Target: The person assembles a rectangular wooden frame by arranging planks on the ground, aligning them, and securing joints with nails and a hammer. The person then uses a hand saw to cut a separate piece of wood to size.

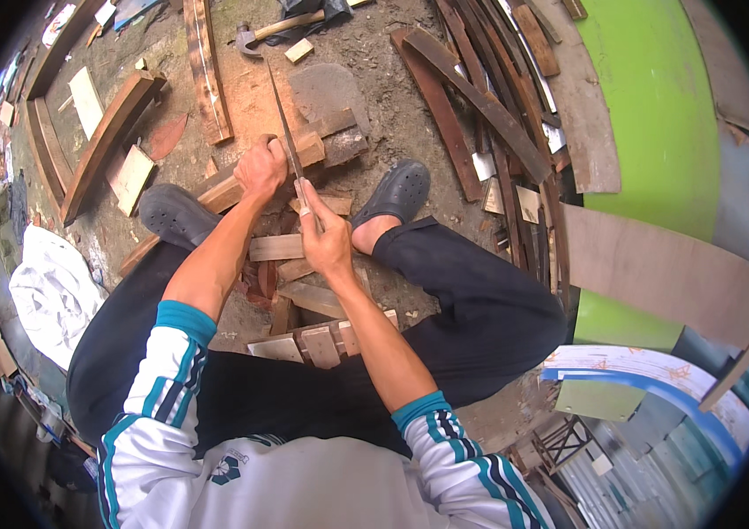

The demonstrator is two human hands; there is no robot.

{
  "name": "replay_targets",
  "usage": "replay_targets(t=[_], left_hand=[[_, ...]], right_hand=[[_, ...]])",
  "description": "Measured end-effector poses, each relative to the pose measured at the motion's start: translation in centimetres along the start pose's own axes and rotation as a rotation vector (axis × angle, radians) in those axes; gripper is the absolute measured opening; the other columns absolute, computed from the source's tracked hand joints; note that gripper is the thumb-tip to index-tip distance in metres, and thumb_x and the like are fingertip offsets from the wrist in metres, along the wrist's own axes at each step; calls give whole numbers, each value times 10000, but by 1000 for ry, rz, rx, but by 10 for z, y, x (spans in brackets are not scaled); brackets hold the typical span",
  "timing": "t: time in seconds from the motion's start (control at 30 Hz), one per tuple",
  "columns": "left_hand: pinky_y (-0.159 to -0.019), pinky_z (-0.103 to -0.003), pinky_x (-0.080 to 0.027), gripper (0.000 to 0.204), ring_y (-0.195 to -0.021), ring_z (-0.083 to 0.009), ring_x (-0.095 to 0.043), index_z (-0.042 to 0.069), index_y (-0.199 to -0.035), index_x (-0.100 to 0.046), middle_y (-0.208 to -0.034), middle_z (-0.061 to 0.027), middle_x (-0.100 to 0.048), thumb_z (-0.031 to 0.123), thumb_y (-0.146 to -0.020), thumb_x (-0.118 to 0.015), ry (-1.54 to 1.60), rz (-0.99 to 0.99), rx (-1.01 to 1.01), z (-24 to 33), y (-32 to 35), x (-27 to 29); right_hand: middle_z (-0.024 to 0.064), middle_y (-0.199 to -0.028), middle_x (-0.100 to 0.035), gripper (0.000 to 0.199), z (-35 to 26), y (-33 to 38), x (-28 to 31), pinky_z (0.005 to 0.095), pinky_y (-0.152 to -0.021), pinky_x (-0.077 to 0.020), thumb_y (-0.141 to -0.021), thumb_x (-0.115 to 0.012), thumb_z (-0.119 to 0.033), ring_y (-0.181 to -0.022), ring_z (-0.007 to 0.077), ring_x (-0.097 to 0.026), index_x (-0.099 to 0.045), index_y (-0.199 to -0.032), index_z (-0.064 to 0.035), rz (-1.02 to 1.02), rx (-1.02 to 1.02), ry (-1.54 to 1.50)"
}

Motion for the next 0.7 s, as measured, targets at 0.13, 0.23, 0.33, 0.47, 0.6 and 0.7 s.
replay_targets(t=[0.13,0.23,0.33,0.47,0.6,0.7], left_hand=[[-908,-507,-513,451,-1012,-425,-680,57,-1145,-719,-1050,-260,-715,342,-910,-459,9,149,-45,-18,6,-11],[-907,-505,-511,452,-1020,-425,-677,57,-1146,-719,-1054,-261,-714,339,-910,-457,42,83,-14,-13,4,-2],[-890,-507,-514,451,-1001,-427,-683,53,-1141,-719,-1047,-259,-717,338,-907,-458,20,83,-9,-9,-3,-1],[-880,-504,-526,445,-998,-420,-691,54,-1135,-720,-1029,-255,-723,334,-910,-458,-19,-3,-12,7,-9,5],[-887,-510,-525,451,-1021,-420,-682,49,-1163,-704,-1083,-258,-709,341,-921,-461,-31,82,-30,-15,0,-2],[-885,-514,-526,447,-1030,-427,-675,41,-1172,-693,-1109,-273,-693,335,-920,-468,9,84,-50,-14,0,-6]], right_hand=[[218,-1344,-639,433,-22,9,3,315,-1038,-445,-1024,-555,-159,-1238,225,-614,-536,-1414,28,-15,-92,-15],[237,-1335,-638,427,-46,105,37,332,-1090,-402,-1014,-542,-77,-1299,247,-571,-519,-1419,57,-44,-128,58],[228,-1355,-628,429,-33,98,45,322,-1092,-400,-1008,-542,-59,-1302,231,-568,-519,-1418,61,-66,-90,97],[193,-1385,-618,444,7,-16,-3,305,-1065,-428,-1019,-539,-113,-1275,212,-590,-513,-1439,32,-27,-15,-49],[169,-1408,-608,461,-6,-14,-9,310,-1070,-426,-1036,-522,-168,-1289,218,-581,-496,-1465,-1,-50,-105,10],[171,-1420,-597,462,-24,-16,-5,315,-1082,-419,-1037,-522,-171,-1301,218,-570,-494,-1466,-3,-71,-209,41]])
Point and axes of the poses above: each hand's wrist, its own y-axis away from the middle knuckle, its own x-axis out of the back of the hand, z = x × y, the point moved 1 cm from there along -y, towards the middle knuckle
